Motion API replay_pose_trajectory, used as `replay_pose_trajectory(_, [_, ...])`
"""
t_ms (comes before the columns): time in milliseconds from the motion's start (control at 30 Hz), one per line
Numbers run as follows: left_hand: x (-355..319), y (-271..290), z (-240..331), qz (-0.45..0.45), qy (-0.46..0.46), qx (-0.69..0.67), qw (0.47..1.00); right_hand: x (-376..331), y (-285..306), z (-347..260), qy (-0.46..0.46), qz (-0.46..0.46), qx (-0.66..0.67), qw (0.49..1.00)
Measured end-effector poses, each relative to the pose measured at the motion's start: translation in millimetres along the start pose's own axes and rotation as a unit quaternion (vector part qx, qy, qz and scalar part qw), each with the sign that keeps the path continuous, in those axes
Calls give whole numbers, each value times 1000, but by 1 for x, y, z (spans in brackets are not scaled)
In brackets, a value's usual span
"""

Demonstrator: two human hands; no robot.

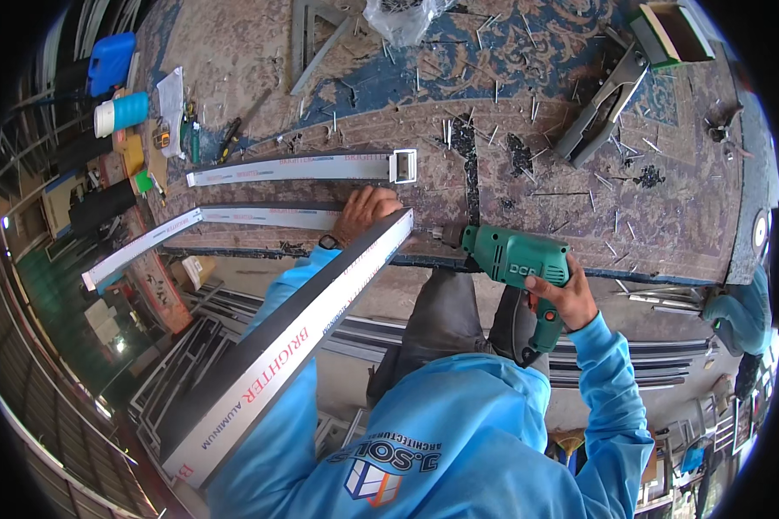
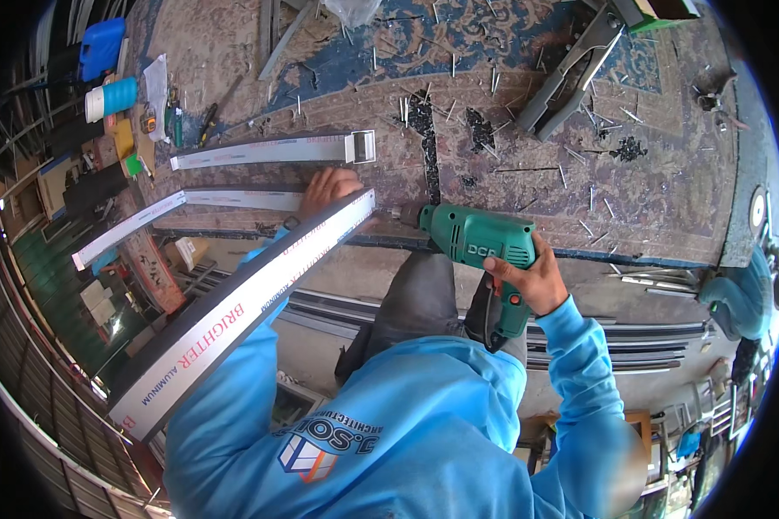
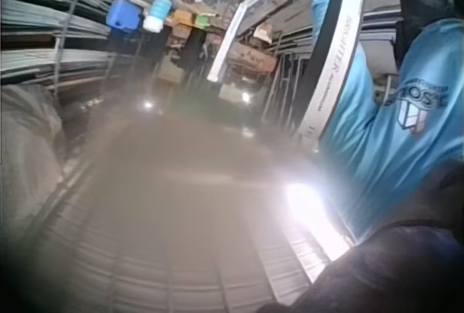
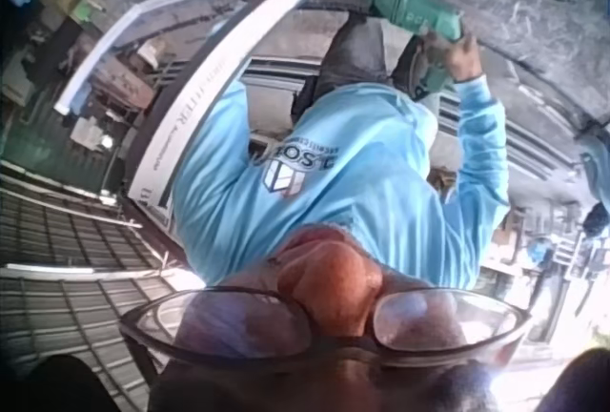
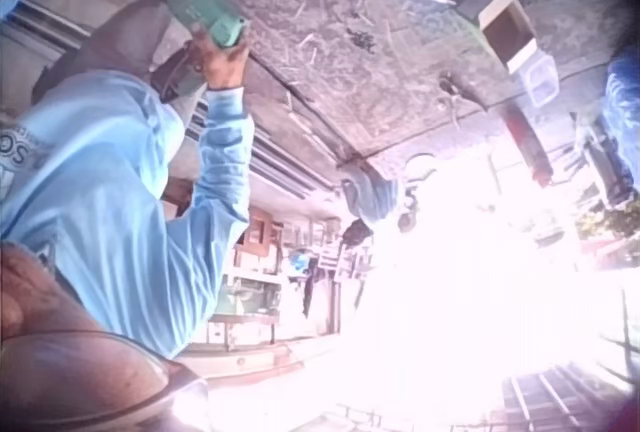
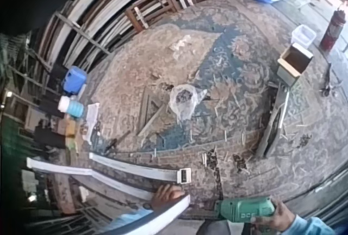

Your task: Assembling aluminum frames using a power drill and a hand riveter to secure corners and components.

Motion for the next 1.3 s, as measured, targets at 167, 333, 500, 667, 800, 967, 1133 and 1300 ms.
replay_pose_trajectory(167, [3, -2, -2, 2, -11, -16, 1000, 5, -1, 3, -32, -12, 66, 997])
replay_pose_trajectory(333, [1, -2, -2, 26, -3, -23, 999, 11, -1, 4, -23, -15, 7, 1000])
replay_pose_trajectory(500, [1, -2, -1, 19, 0, -36, 999, 12, -5, 2, -5, -31, 2, 1000])
replay_pose_trajectory(667, [4, -2, -1, 6, 5, -38, 999, 11, -5, 7, -6, -32, -17, 999])
replay_pose_trajectory(800, [4, 0, -2, 17, 19, -42, 999, 9, -6, 9, 35, -16, -28, 999])
replay_pose_trajectory(967, [4, -1, -5, 20, 34, -60, 997, 5, -9, 15, 48, 9, -12, 999])
replay_pose_trajectory(1133, [4, 0, -6, 12, 32, -37, 999, 4, -14, 1, 163, 3, -52, 985])
replay_pose_trajectory(1300, [2, -1, -6, 23, 31, -49, 998, 2, -14, -7, 212, 6, -117, 970])
Point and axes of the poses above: each hand's wrist, its own x-axis towards the middle knuckle, its own y-axis out of the back of the hand, z = x × y, the point moved 6 cm from there along x, towards the middle knuckle, and after that the axes turned 8 degrees about z, right-handed, at the moved point
